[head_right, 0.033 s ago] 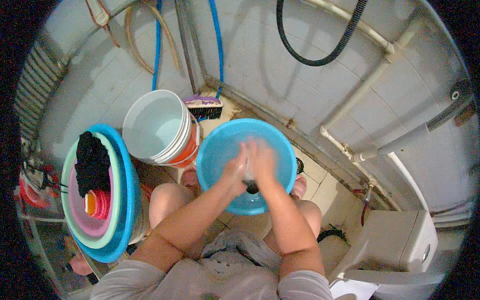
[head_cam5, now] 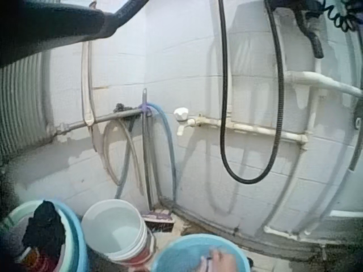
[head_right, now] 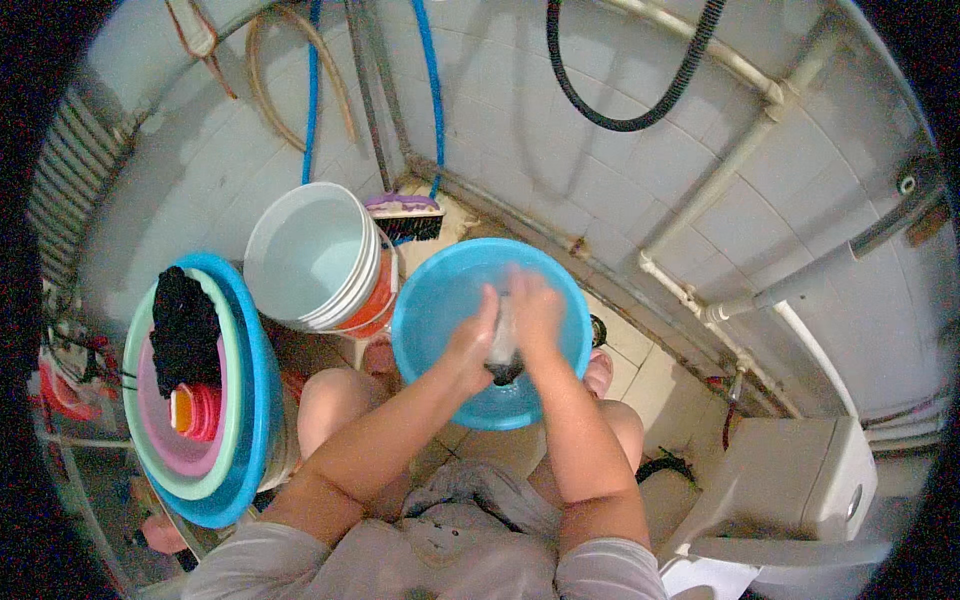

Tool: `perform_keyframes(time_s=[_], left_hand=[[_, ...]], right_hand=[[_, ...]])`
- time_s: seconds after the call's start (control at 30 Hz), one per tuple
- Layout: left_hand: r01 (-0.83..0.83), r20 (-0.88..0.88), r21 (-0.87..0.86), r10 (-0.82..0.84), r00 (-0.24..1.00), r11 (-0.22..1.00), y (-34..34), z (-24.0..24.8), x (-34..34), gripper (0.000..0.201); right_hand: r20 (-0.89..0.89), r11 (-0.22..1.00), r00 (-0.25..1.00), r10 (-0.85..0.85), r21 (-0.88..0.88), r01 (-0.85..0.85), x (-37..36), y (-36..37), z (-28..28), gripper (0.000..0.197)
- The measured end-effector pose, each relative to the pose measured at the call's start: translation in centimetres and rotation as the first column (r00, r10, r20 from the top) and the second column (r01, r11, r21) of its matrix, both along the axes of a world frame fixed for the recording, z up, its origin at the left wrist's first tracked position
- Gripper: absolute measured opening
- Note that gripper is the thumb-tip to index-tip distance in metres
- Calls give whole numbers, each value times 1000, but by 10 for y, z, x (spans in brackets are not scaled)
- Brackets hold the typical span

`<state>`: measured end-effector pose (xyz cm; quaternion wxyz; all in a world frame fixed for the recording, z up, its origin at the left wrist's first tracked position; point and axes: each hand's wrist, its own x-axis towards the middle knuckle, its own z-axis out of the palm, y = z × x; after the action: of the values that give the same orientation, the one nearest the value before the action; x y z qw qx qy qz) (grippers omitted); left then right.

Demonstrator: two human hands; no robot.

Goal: The person sits on the floor and hand-washes a black garment in a blue basin filled with water. They repeatedly submerge, scrub, and wring the item, occasionally using a yellow bar of soap to apply detergent directly to the fabric. The garment is rinsed and wrung out multiple times within the basin.

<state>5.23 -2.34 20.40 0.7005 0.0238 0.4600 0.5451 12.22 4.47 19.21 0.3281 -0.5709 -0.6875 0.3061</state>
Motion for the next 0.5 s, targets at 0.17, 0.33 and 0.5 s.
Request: perform_keyframes(time_s=[0.17,0.33,0.5], left_hand=[[294,-186,224,-256,949,929,0,8,-25,53],[-190,-45,189,201,979,963,15,-15,-59,46],[-182,8,66,182,983,981,9,-40,-20,45]], right_hand=[[-625,951,733,-267,-296,94,22,24,13,39],[-538,991,841,57,-74,-114,10,-36,42,20],[53,890,936,348,294,-348,-12,-59,17,13]])
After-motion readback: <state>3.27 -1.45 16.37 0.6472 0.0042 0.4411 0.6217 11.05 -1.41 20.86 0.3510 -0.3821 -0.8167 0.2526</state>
